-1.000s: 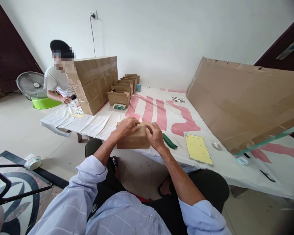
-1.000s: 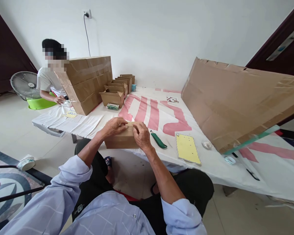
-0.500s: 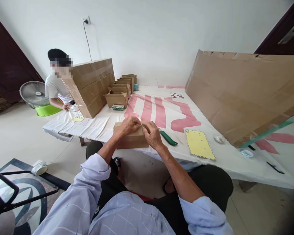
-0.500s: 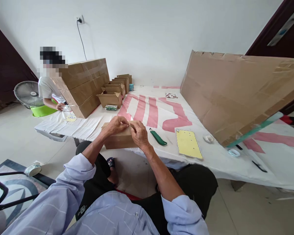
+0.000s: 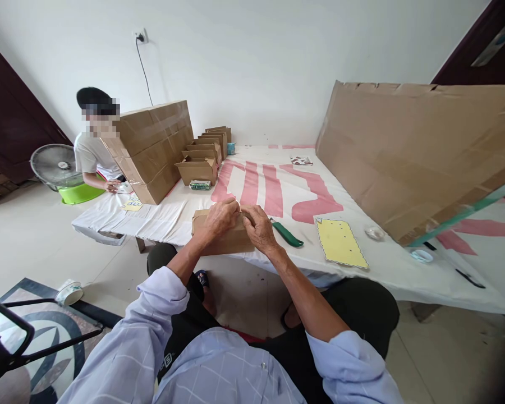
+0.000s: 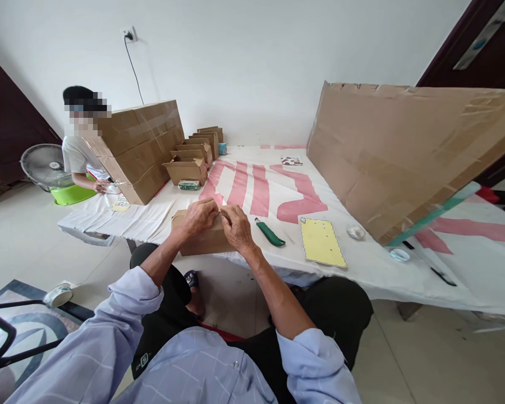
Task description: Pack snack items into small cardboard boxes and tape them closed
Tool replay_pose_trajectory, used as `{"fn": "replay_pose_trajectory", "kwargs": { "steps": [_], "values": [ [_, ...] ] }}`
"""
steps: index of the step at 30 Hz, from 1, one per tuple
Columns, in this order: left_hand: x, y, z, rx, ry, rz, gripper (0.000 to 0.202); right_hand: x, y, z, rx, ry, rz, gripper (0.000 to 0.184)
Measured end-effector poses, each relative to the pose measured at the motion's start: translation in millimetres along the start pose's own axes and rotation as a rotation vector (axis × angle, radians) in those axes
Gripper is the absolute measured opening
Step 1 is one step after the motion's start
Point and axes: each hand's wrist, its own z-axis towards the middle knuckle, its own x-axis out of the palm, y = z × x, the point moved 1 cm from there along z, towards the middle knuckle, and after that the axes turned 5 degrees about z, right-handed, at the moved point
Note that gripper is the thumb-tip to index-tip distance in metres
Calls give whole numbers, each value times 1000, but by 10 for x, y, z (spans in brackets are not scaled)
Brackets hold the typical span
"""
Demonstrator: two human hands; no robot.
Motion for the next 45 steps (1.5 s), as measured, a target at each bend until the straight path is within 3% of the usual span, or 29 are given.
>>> {"fn": "replay_pose_trajectory", "kwargs": {
  "steps": [15, 25, 32, 45],
  "values": [
    [59, 38, -119, 146, -80, 27, 19, -11, 6, -9, 9, -1, 3, 30],
    [-120, -23, -226, 212, -63, -72, 16, 11, -64, 18, 43, -5, -10, 28],
    [-274, -67, -454, 209, -28, -282, 17, 45, -91, 19, 42, 7, -16, 28],
    [-153, -299, -978, 376, 83, -361, 23, 28, -61, 6, 45, 8, 17, 26]
  ]
}}
